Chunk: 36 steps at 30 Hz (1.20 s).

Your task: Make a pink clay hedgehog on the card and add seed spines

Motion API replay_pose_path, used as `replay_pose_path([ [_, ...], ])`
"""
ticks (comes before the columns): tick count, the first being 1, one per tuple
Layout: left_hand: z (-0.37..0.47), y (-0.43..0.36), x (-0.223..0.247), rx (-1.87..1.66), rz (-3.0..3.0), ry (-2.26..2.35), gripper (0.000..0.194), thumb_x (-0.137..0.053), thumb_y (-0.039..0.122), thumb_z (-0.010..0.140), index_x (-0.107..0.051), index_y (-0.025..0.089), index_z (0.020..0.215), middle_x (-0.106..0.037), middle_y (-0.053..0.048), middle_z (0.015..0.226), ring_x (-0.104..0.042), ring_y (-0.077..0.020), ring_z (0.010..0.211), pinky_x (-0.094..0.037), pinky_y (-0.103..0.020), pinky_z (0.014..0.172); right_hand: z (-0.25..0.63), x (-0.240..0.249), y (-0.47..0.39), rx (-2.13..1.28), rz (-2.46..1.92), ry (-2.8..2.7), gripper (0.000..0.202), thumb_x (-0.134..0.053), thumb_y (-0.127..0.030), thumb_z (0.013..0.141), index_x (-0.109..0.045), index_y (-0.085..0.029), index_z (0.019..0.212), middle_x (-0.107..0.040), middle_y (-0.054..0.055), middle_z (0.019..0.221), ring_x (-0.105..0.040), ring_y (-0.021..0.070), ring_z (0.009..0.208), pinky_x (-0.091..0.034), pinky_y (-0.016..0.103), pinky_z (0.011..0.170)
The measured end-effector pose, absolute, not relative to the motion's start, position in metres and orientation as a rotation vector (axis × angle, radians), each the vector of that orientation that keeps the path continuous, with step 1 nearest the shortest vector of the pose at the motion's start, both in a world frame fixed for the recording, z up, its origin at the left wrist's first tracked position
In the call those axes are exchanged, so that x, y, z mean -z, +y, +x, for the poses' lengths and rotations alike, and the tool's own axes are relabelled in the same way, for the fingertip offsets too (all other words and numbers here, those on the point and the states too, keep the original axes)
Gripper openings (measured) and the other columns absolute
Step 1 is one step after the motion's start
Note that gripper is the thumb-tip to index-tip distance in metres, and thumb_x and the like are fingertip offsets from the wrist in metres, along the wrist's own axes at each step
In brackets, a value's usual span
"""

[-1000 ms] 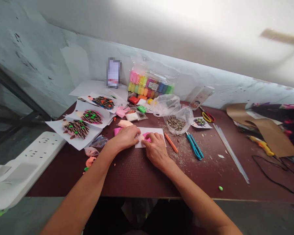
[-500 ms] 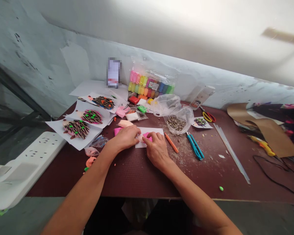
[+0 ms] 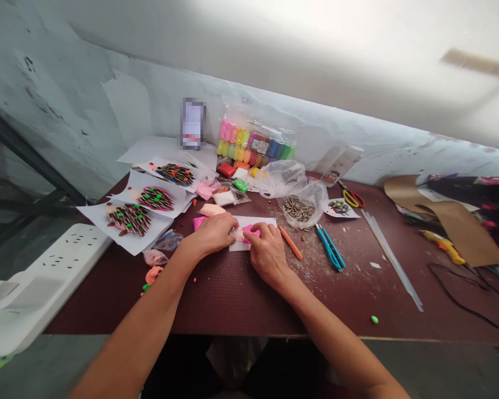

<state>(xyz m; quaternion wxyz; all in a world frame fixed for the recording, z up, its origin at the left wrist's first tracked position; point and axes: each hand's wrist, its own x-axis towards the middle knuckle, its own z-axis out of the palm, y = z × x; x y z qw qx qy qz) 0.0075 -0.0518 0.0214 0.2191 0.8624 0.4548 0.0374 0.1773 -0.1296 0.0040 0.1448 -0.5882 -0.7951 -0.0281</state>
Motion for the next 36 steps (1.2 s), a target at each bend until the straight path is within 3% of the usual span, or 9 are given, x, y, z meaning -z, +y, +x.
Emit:
replay_pose_path([
  [36, 0.0078, -0.0526, -0.0227, -0.100, 2.401, 1.264, 0.027, -0.061, 0.017, 0.080, -0.071, 0.018, 0.105, -0.071, -0.009, 0.111, -0.065, -0.0256, 0.107, -0.049, -0.031, 0.086, 0.1712, -0.0023, -0.1326, 0.017, -1.714, -2.347, 0.030, -0.049, -0.014, 0.094, -0.073, -0.022, 0.111, -0.062, 0.011, 0.114, -0.046, 0.0251, 0.099, -0.034, 0.037, 0.084],
])
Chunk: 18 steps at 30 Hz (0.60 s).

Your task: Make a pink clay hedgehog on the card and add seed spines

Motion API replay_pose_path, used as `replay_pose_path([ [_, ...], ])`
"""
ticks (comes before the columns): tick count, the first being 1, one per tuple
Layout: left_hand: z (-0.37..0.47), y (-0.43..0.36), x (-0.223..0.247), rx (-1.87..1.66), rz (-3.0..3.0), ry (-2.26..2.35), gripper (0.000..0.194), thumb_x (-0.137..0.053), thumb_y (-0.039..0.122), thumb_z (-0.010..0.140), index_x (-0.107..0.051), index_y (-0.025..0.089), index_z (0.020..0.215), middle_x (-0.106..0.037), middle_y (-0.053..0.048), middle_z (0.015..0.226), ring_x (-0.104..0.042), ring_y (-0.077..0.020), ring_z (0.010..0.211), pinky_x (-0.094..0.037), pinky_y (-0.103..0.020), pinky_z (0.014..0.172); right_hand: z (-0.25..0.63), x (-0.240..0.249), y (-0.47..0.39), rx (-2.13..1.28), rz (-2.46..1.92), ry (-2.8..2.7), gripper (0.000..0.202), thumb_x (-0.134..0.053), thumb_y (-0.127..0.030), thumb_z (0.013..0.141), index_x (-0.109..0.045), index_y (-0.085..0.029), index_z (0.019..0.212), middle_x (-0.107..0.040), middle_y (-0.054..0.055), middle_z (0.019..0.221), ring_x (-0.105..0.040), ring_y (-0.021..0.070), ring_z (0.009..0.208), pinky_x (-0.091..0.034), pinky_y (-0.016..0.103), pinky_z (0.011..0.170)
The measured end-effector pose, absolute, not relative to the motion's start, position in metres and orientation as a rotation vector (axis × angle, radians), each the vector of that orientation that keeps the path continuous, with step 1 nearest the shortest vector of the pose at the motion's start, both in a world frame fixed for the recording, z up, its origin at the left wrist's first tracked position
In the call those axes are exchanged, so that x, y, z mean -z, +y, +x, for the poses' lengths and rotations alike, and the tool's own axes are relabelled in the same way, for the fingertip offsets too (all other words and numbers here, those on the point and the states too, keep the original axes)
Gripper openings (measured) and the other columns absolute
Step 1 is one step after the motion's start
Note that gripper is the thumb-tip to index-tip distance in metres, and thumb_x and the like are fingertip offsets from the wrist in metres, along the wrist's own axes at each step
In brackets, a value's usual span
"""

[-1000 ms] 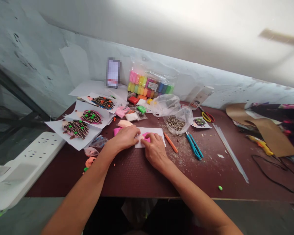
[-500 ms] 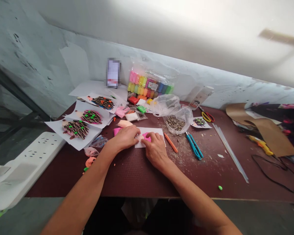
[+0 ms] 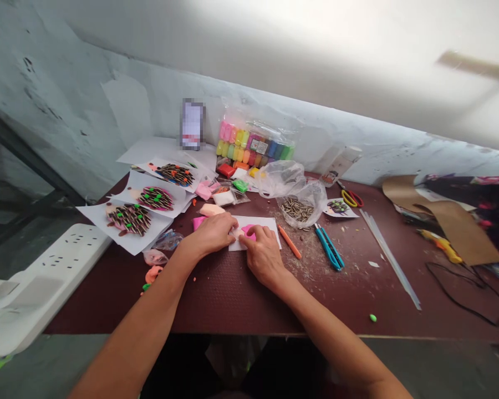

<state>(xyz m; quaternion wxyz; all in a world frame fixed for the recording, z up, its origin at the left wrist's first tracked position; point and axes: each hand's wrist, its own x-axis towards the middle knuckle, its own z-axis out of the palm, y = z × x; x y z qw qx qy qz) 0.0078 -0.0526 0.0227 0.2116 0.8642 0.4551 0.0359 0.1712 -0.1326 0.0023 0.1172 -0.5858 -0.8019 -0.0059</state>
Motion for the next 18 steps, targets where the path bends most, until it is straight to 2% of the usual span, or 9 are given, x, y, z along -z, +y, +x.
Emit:
replay_pose_path([
  [8, 0.0071, -0.0528, -0.0235, -0.118, 2.382, 1.265, 0.028, -0.063, 0.017, 0.080, -0.070, 0.018, 0.107, -0.071, -0.009, 0.111, -0.065, -0.0251, 0.106, -0.049, -0.031, 0.087, 0.1731, -0.0068, -0.1332, 0.004, -1.698, -2.277, 0.034, -0.050, -0.009, 0.091, -0.073, -0.024, 0.111, -0.061, 0.008, 0.106, -0.045, 0.0228, 0.094, -0.033, 0.035, 0.081],
  [16, 0.0068, -0.0519, -0.0200, -0.146, 2.385, 1.251, 0.027, -0.062, 0.015, 0.080, -0.071, 0.019, 0.105, -0.071, -0.010, 0.112, -0.065, -0.0254, 0.107, -0.049, -0.032, 0.090, 0.1674, -0.0028, -0.1354, -0.019, -1.655, -2.334, 0.026, -0.052, -0.012, 0.091, -0.075, -0.022, 0.097, -0.060, 0.009, 0.100, -0.045, 0.0235, 0.096, -0.034, 0.036, 0.084],
  [18, 0.0067, -0.0514, -0.0193, -0.153, 2.389, 1.246, 0.027, -0.062, 0.016, 0.080, -0.071, 0.019, 0.105, -0.071, -0.010, 0.113, -0.065, -0.0256, 0.108, -0.049, -0.032, 0.090, 0.1691, -0.0016, -0.1337, -0.058, -1.634, -2.294, 0.029, -0.052, -0.010, 0.089, -0.076, -0.023, 0.101, -0.060, 0.008, 0.099, -0.046, 0.0227, 0.095, -0.035, 0.035, 0.084],
])
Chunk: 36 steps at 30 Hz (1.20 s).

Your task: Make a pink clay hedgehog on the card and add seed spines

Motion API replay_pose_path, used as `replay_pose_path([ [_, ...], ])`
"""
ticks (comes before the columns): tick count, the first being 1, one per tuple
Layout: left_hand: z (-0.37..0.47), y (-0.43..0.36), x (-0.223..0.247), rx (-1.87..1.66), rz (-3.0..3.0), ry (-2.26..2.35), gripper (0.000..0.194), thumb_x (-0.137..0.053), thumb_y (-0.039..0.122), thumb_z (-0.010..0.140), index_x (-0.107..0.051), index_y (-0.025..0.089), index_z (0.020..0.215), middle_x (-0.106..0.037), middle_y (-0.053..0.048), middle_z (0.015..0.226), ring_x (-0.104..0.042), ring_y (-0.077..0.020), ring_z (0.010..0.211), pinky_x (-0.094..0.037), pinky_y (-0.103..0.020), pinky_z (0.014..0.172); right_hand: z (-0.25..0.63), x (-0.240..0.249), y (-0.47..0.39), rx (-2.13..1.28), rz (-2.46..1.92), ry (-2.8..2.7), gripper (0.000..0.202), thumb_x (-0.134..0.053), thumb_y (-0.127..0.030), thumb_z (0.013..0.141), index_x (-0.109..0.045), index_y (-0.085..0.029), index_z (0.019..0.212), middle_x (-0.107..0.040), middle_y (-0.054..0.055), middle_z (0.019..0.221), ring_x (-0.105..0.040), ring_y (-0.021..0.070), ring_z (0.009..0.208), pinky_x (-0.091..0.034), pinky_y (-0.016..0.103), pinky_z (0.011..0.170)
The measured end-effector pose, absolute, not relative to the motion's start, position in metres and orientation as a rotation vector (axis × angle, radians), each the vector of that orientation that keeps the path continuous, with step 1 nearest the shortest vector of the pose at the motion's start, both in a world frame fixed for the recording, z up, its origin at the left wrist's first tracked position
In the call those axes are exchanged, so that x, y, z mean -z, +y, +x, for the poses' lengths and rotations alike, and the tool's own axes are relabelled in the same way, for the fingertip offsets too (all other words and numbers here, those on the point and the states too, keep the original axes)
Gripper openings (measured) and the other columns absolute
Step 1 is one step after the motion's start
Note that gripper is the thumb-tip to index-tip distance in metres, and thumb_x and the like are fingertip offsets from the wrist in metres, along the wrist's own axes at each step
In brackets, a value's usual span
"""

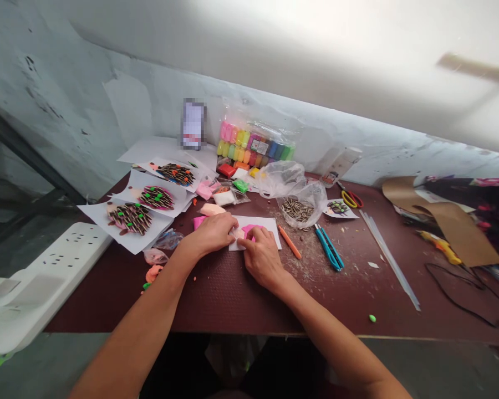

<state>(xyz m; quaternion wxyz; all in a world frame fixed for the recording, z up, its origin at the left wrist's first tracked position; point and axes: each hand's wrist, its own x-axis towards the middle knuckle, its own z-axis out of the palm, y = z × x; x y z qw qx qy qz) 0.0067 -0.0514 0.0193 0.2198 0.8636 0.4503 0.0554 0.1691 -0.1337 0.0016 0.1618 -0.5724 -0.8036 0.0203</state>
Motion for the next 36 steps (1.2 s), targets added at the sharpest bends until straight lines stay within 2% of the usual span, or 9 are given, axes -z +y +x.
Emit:
replay_pose_path([
  [3, 0.006, -0.051, -0.021, -0.123, 2.388, 1.244, 0.028, -0.062, 0.016, 0.080, -0.070, 0.018, 0.108, -0.071, -0.010, 0.114, -0.064, -0.0261, 0.109, -0.050, -0.032, 0.089, 0.175, 0.000, -0.129, -0.100, -1.633, -2.177, 0.035, -0.053, -0.009, 0.087, -0.075, -0.023, 0.110, -0.060, 0.008, 0.098, -0.050, 0.0216, 0.092, -0.038, 0.035, 0.082],
  [8, 0.006, -0.053, -0.025, -0.117, 2.395, 1.237, 0.030, -0.062, 0.015, 0.080, -0.070, 0.017, 0.109, -0.071, -0.010, 0.114, -0.065, -0.0268, 0.109, -0.050, -0.032, 0.089, 0.180, 0.001, -0.125, -0.158, -1.645, -2.106, 0.026, -0.055, -0.012, 0.088, -0.077, -0.020, 0.099, -0.061, 0.008, 0.094, -0.053, 0.0214, 0.090, -0.040, 0.035, 0.082],
  [17, 0.006, -0.052, -0.021, -0.124, 2.393, 1.244, 0.029, -0.063, 0.016, 0.080, -0.070, 0.018, 0.107, -0.071, -0.010, 0.114, -0.065, -0.0257, 0.108, -0.049, -0.031, 0.088, 0.172, 0.003, -0.128, -0.213, -1.681, -2.120, 0.028, -0.052, -0.008, 0.087, -0.073, -0.017, 0.102, -0.065, 0.009, 0.098, -0.056, 0.0222, 0.095, -0.041, 0.035, 0.084],
  [36, 0.008, -0.055, -0.029, -0.066, 2.395, 1.246, 0.029, -0.061, 0.015, 0.082, -0.070, 0.015, 0.110, -0.069, -0.012, 0.118, -0.063, -0.0274, 0.112, -0.049, -0.033, 0.090, 0.166, 0.002, -0.128, -0.200, -1.693, -2.146, 0.027, -0.052, -0.008, 0.084, -0.072, -0.015, 0.101, -0.063, 0.010, 0.097, -0.052, 0.0226, 0.094, -0.040, 0.035, 0.086],
])
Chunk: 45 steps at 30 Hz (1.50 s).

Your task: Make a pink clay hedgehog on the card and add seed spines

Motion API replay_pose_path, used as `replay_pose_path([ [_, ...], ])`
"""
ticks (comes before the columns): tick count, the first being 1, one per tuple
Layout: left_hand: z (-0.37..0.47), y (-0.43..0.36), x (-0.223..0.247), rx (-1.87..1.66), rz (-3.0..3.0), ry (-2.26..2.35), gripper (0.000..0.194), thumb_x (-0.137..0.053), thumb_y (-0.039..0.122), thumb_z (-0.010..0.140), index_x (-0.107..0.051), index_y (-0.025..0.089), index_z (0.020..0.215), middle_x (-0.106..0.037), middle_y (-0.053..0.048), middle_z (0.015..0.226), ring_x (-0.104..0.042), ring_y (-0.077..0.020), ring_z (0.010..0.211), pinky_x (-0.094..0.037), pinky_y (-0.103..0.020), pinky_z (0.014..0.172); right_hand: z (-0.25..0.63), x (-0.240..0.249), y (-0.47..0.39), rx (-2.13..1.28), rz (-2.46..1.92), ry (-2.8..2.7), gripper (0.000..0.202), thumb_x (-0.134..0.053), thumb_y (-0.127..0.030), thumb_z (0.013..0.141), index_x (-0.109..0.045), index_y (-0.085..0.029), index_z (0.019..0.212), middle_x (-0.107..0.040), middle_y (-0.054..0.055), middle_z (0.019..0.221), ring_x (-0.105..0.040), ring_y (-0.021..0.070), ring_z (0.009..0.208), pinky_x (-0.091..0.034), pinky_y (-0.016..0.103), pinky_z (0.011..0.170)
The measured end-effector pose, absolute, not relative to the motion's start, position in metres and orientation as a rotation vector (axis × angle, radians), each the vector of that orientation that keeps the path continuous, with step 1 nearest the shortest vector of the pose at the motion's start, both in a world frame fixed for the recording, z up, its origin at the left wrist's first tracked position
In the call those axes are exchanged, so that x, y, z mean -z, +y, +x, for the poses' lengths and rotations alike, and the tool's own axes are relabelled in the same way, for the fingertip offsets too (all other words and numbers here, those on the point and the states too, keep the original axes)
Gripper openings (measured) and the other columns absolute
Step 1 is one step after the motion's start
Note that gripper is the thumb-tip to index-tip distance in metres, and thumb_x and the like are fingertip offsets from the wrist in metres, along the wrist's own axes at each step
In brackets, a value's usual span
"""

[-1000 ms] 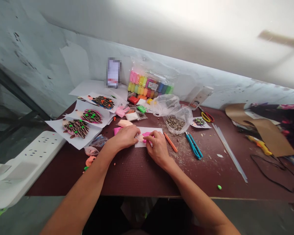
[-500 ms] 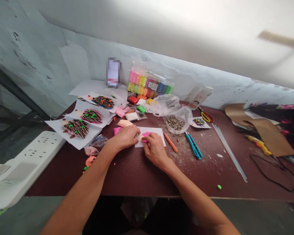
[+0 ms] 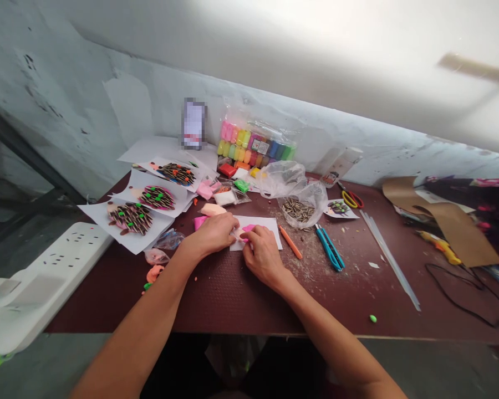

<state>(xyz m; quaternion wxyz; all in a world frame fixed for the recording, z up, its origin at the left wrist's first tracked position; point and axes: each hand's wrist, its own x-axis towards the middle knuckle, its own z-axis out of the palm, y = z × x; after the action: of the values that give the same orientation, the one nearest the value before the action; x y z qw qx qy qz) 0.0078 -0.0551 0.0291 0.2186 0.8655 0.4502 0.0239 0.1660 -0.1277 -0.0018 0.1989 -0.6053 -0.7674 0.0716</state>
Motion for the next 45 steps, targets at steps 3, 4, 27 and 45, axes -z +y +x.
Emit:
replay_pose_path([
  [3, 0.0076, -0.0535, -0.0252, -0.074, 2.411, 1.232, 0.028, -0.060, 0.014, 0.083, -0.070, 0.015, 0.109, -0.069, -0.012, 0.117, -0.063, -0.0270, 0.111, -0.049, -0.033, 0.091, 0.1658, 0.0013, -0.1277, -0.204, -1.699, -2.157, 0.025, -0.052, -0.009, 0.084, -0.072, -0.016, 0.098, -0.062, 0.009, 0.095, -0.052, 0.0228, 0.093, -0.039, 0.035, 0.085],
  [4, 0.0076, -0.0530, -0.0239, -0.079, 2.414, 1.228, 0.028, -0.060, 0.014, 0.083, -0.070, 0.015, 0.109, -0.070, -0.012, 0.117, -0.063, -0.0268, 0.111, -0.048, -0.033, 0.091, 0.1657, 0.0012, -0.1277, -0.207, -1.699, -2.162, 0.025, -0.052, -0.009, 0.084, -0.072, -0.016, 0.098, -0.062, 0.010, 0.096, -0.052, 0.0229, 0.093, -0.039, 0.035, 0.085],
  [27, 0.0073, -0.0523, -0.0201, -0.127, 2.421, 1.242, 0.027, -0.062, 0.013, 0.079, -0.071, 0.017, 0.105, -0.071, -0.010, 0.112, -0.065, -0.0257, 0.108, -0.050, -0.031, 0.089, 0.1675, 0.0034, -0.1274, -0.222, -1.684, -2.131, 0.025, -0.054, -0.009, 0.081, -0.071, -0.016, 0.097, -0.063, 0.010, 0.096, -0.054, 0.0230, 0.092, -0.041, 0.035, 0.084],
  [45, 0.0060, -0.0532, -0.0249, -0.072, 2.444, 1.220, 0.030, -0.061, 0.015, 0.082, -0.070, 0.016, 0.111, -0.070, -0.012, 0.117, -0.064, -0.0264, 0.112, -0.049, -0.031, 0.091, 0.1710, -0.0002, -0.1236, -0.269, -1.620, -2.083, 0.022, -0.055, -0.011, 0.086, -0.072, -0.018, 0.100, -0.064, 0.008, 0.094, -0.055, 0.0221, 0.090, -0.041, 0.035, 0.084],
])
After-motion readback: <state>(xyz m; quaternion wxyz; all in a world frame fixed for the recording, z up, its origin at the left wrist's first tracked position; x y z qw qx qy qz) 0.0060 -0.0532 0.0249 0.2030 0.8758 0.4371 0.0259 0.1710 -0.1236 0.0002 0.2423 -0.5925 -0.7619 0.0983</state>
